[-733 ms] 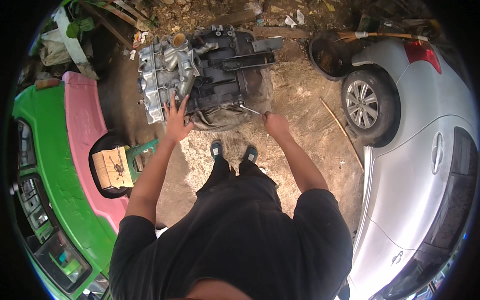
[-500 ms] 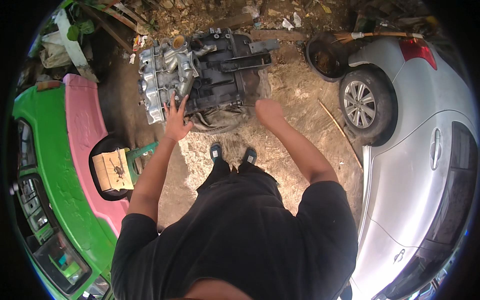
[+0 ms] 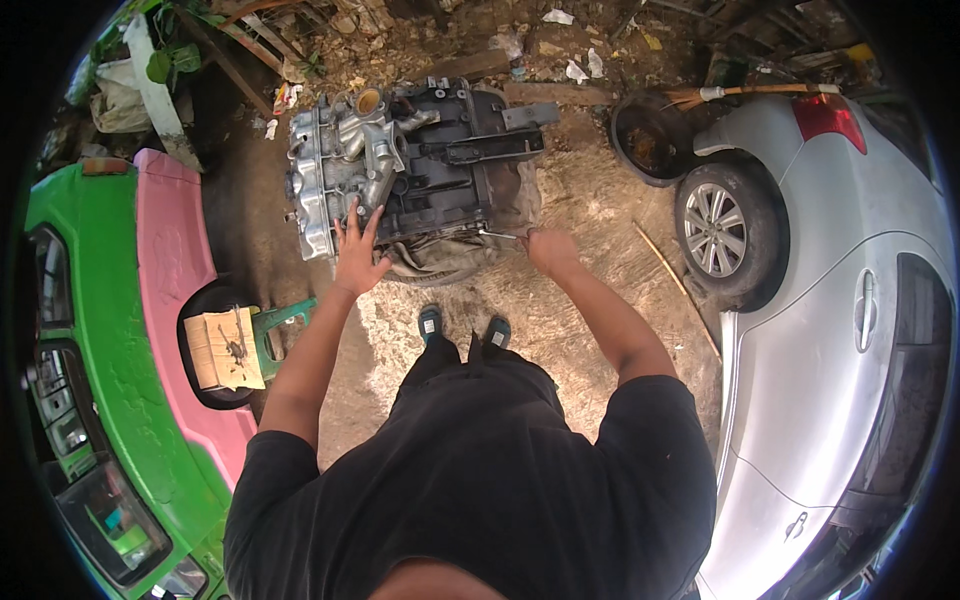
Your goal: The person uses a wrench to loosen and remove bolts from a car engine block resting on a tire. They repeatedly reposition the wrench and apply force to turn the bolts, occasionally pausing to adjust their grip or stance.
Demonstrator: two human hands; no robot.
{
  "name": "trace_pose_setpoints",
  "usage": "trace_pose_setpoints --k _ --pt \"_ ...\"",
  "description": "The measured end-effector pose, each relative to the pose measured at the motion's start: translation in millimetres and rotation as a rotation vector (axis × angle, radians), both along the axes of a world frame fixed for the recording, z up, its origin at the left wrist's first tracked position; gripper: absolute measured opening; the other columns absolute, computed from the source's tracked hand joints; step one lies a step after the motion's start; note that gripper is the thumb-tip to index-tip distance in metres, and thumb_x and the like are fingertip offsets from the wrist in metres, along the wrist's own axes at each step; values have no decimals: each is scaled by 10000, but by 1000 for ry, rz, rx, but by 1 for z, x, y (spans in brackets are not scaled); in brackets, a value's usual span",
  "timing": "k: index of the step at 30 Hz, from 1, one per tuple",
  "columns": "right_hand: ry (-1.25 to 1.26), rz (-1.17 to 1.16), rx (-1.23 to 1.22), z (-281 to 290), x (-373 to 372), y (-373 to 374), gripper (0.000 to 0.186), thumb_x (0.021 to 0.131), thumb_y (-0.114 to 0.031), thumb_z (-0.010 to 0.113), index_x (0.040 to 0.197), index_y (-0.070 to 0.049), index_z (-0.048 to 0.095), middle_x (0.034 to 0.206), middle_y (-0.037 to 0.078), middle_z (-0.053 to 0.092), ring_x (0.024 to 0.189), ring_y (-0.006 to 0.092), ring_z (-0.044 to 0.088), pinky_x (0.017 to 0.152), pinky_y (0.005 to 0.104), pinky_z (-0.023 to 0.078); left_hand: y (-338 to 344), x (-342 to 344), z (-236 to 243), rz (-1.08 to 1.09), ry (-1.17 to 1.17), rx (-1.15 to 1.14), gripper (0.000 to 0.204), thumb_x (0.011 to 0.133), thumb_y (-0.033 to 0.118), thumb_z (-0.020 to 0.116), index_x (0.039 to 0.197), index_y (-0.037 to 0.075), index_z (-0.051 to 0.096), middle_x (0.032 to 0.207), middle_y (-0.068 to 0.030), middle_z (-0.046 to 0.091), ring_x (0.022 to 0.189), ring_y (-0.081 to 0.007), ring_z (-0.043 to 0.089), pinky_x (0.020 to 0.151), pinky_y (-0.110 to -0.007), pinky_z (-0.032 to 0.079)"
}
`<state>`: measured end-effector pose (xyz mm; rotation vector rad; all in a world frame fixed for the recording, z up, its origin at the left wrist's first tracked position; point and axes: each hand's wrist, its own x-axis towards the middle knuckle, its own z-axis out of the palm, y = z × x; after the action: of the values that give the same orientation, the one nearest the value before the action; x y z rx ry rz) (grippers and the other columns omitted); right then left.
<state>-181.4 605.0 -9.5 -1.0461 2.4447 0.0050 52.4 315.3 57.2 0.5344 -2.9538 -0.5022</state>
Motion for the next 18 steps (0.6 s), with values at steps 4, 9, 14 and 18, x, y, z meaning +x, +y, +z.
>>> trace_pose_setpoints --k 4,9,14,18 --pt "-144 -233 -116 -66 22 1 478 987 -443 468 982 -22 696 961 228 694 924 410 661 799 501 524 0 -1 -3 9 -10 -11 951 660 297 666 1530 236 288 1604 -211 66 1480 -412 108 1186 -601 21" --pt "-234 -457 -214 -108 53 -7 472 971 -436 488 1006 -11 691 971 258 679 945 438 643 828 516 513 0 -1 -1 14 -31 -17 947 660 298 663 1529 237 290 1601 -214 70 1476 -416 117 1184 -604 25" --pt "-299 -323 -140 -68 48 23 444 962 -435 493 1030 -44 693 976 251 680 938 429 647 828 514 514 1 0 -1 3 -11 -18 949 659 294 656 1531 238 285 1600 -215 66 1479 -412 112 1184 -604 19" --pt "-274 -283 -161 -19 43 28 400 955 -406 510 1014 -57 696 953 236 686 910 420 655 805 505 521 -1 1 -1 0 6 -19 946 668 298 660 1533 248 279 1610 -193 55 1484 -402 103 1186 -601 12"
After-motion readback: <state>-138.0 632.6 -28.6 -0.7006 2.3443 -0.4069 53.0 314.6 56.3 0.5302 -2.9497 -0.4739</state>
